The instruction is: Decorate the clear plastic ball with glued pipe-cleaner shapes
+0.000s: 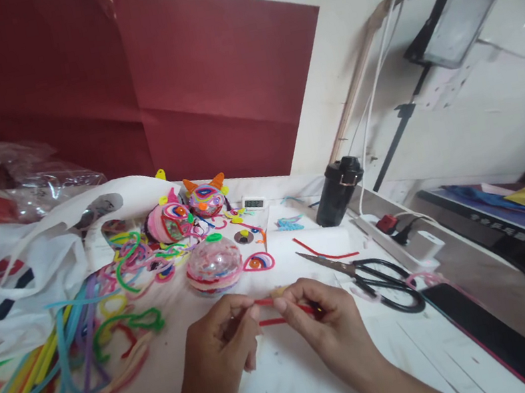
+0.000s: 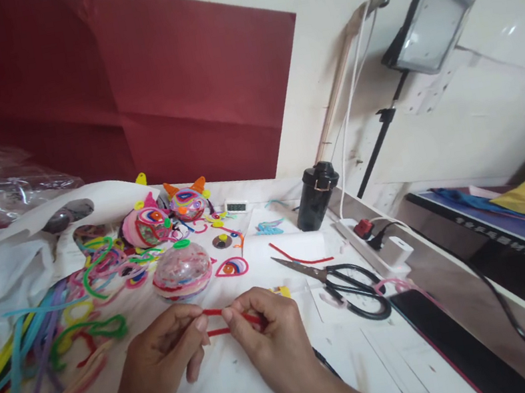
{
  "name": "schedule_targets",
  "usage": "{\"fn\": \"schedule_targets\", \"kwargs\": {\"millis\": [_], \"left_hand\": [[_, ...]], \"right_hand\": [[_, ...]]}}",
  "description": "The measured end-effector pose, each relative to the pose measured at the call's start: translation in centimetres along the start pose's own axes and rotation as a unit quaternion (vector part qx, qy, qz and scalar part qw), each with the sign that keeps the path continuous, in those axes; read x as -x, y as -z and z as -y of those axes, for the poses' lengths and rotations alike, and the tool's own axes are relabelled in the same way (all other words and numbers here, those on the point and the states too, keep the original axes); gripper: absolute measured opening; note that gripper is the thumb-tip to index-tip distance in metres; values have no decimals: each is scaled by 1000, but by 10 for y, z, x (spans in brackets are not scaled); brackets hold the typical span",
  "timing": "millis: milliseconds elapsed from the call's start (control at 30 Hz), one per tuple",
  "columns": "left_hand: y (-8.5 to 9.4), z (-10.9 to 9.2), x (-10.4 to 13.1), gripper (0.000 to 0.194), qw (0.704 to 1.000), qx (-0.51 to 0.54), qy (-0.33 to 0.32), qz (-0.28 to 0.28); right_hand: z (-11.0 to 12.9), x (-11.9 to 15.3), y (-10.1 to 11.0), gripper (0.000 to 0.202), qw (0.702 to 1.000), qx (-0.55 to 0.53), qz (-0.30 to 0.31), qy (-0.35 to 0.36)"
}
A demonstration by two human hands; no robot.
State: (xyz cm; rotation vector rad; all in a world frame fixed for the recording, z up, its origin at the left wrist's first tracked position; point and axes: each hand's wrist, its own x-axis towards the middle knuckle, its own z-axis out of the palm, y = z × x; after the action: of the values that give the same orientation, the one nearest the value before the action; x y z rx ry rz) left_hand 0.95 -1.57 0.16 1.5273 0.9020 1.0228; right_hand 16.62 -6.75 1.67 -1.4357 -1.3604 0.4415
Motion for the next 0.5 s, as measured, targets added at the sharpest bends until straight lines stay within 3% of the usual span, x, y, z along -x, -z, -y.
{"fn": "schedule_targets", "kwargs": {"millis": [500], "left_hand": [[0, -2, 0, 17, 999, -31, -14, -9]], "right_hand": [[-1, 3, -2, 24, 999, 18, -12, 28]]}}
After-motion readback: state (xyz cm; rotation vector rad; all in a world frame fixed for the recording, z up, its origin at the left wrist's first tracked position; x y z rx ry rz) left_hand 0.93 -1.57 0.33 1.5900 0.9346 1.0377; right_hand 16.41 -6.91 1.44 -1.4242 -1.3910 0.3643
